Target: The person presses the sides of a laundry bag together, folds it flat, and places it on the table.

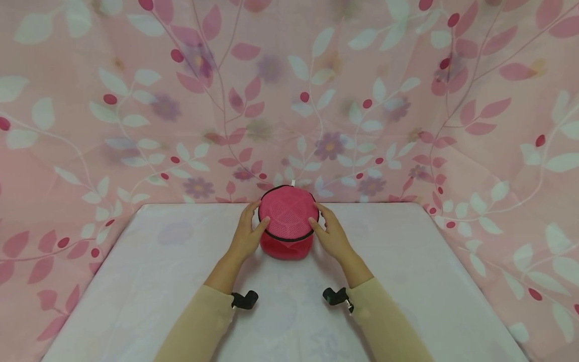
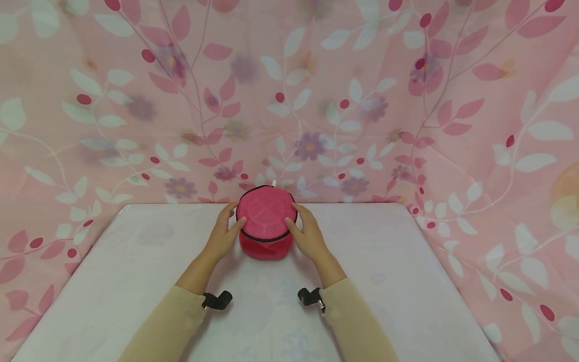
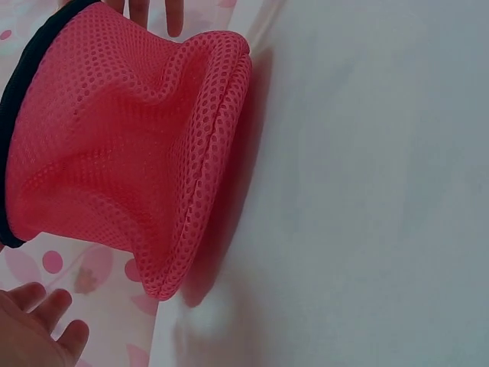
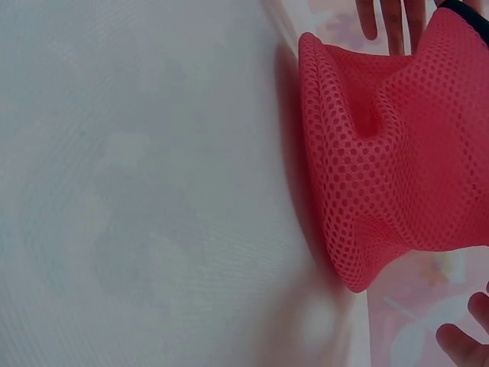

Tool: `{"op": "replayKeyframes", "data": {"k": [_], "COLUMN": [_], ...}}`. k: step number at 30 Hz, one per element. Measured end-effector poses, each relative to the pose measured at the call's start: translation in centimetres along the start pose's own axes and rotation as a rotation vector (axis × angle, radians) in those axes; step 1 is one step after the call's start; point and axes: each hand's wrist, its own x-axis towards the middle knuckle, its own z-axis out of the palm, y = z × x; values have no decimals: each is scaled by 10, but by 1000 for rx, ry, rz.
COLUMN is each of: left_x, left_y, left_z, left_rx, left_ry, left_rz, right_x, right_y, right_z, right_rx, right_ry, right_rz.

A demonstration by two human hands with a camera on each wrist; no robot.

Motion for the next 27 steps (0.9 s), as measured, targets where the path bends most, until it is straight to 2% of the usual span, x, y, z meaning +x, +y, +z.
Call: {"op": "replayKeyframes", "data": {"k": [7, 15, 23, 27], "left_x": [-2, 0, -6, -9], "left_y": [0, 7, 41, 45], "left_z": [4, 9, 3, 5], "left_rx": [-129, -223, -224, -224], "left_ry": [-42, -62, -119, -116], "left_rz": [-115, -101, -113, -115], "right_x": [0, 2, 0, -1], "right_y": [-2, 0, 0, 0], "right_z": [6, 13, 18, 21], "right_rx": [51, 72, 99, 113], "right_ry": [-11, -24, -38, -50], "right_rz": [35, 73, 88, 96]}}
